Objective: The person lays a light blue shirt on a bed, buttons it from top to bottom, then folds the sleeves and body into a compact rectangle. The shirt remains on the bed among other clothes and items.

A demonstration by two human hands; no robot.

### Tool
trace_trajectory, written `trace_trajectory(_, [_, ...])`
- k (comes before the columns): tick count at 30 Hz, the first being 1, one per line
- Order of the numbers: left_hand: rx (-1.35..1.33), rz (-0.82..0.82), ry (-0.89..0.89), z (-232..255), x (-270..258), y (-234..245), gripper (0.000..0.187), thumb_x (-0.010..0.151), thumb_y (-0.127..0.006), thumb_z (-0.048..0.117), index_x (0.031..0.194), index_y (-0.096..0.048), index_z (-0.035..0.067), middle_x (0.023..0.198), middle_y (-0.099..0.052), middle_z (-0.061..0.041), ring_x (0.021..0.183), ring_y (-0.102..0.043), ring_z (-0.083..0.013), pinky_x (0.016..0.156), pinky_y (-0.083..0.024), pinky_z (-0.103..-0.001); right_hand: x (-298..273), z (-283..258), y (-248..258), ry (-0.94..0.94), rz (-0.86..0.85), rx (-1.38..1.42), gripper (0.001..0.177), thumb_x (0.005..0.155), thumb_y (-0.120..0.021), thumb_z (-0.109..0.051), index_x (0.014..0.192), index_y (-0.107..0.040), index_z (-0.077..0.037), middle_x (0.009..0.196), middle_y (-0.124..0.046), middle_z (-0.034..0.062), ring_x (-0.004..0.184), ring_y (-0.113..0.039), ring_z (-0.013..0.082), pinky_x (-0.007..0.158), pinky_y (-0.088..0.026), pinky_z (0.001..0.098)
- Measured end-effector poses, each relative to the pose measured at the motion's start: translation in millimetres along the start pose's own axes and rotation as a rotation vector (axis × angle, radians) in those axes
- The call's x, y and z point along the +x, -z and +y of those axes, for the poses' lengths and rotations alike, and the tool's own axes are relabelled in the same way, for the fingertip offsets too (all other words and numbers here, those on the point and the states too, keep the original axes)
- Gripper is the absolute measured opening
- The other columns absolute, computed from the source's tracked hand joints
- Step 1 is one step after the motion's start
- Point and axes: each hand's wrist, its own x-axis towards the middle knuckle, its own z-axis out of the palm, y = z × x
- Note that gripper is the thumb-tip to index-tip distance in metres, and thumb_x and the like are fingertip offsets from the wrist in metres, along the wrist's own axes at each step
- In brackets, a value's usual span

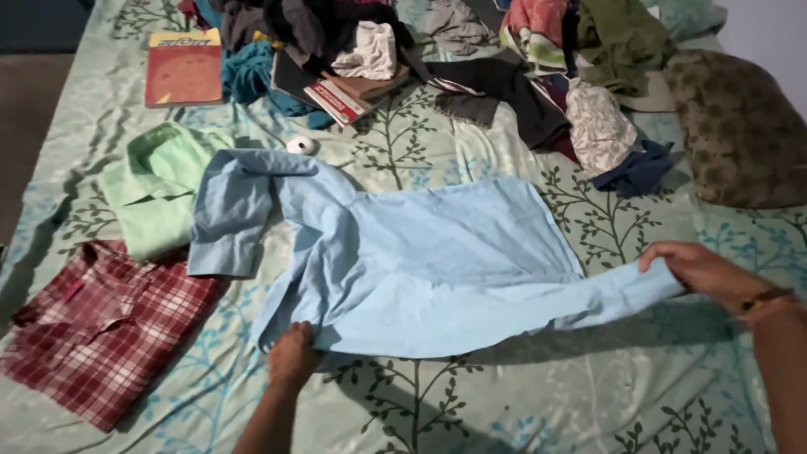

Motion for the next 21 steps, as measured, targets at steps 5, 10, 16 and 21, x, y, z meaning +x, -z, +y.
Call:
trace_trajectory(5, [-0.024,-0.019,0.001,0.9,-12.0,27.3,0.038,0.073,-0.081,0.028,0.099,-0.060,0.009,0.106,-0.066,-0.013,0.104,-0.066,-0.0373,0.082,-0.055,-0.050,41.6,91.0,-32.1,0.069,0.014,0.675,0.033,0.099,-0.050,-0.019,0.091,-0.069,0.007,0.088,-0.072,0.0089,0.088,-0.067,0.0196,0.084,-0.051,0.0315])
trace_trajectory(10, [0.072,0.123,-0.086,9.5,-35.4,28.1,0.030,0.079,-0.076,0.025,0.098,-0.058,0.010,0.101,-0.064,-0.011,0.099,-0.066,-0.0359,0.080,-0.054,-0.049,40.8,109.6,-63.6,0.064,0.120,0.357,0.019,0.089,-0.073,-0.015,0.098,-0.069,0.002,0.094,-0.066,0.0024,0.095,-0.060,0.0163,0.086,-0.045,0.0308])
trace_trajectory(16, [0.079,0.124,-0.324,25.3,-45.0,28.3,0.061,0.061,-0.079,0.038,0.111,-0.059,0.010,0.113,-0.060,-0.013,0.109,-0.059,-0.0352,0.087,-0.047,-0.048,67.4,199.3,-96.7,0.196,0.042,0.427,0.023,0.083,-0.080,-0.004,0.101,-0.068,0.001,0.098,-0.064,0.0061,0.094,-0.058,0.0178,0.083,-0.045,0.0333])
trace_trajectory(21, [-0.063,0.170,-0.693,96.7,-4.8,64.8,0.078,0.062,-0.073,0.047,0.125,-0.054,0.005,0.134,-0.052,-0.022,0.125,-0.048,-0.0391,0.102,-0.030,-0.056,54.2,177.5,-105.8,0.168,0.001,0.393,0.024,0.080,-0.073,0.000,0.104,-0.070,0.000,0.105,-0.072,0.0074,0.105,-0.064,0.0168,0.094,-0.047,0.0311])
